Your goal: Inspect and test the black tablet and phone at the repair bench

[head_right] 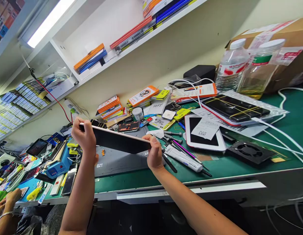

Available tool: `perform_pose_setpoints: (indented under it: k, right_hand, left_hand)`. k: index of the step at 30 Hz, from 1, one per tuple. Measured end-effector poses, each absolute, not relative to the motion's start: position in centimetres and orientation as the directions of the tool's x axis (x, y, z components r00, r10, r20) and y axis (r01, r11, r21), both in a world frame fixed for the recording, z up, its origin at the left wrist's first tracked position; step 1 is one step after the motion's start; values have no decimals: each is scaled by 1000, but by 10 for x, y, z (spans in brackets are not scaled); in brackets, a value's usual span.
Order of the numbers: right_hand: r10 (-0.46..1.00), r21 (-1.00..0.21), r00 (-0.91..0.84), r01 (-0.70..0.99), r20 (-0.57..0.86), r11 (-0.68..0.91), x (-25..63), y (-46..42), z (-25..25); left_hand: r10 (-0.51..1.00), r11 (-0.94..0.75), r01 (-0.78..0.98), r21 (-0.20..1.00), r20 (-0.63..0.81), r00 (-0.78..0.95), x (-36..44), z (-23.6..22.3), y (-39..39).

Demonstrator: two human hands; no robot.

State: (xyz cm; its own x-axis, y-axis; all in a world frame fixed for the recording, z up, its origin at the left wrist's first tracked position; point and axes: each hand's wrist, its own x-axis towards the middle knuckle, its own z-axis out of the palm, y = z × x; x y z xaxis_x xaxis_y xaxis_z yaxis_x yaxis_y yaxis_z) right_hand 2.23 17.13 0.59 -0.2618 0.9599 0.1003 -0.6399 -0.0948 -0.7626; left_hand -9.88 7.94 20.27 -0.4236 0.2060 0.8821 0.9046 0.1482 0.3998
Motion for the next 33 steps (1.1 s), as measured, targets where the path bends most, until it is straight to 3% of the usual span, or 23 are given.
perform_pose_setpoints:
  k: [3,12,25,33]
  right_hand:
    - [962,-764,-191,-645,196,28,21,172,5]
    - [956,-756,-213,-654,204,16,22,172,8]
    - [984,-630,-167,-757,-64,-170,22,183,-12]
    - [975,-572,-221,-802,15,-173,24,189,-6]
  left_hand:
    - [205,142,904,404,881,-426,-99,203,79]
    - [210,194,907,373,888,-409,-92,209,89]
    - [283,232,956,181,928,-244,-62,213,122]
    - [238,222,958,182,943,-234,-62,218,137]
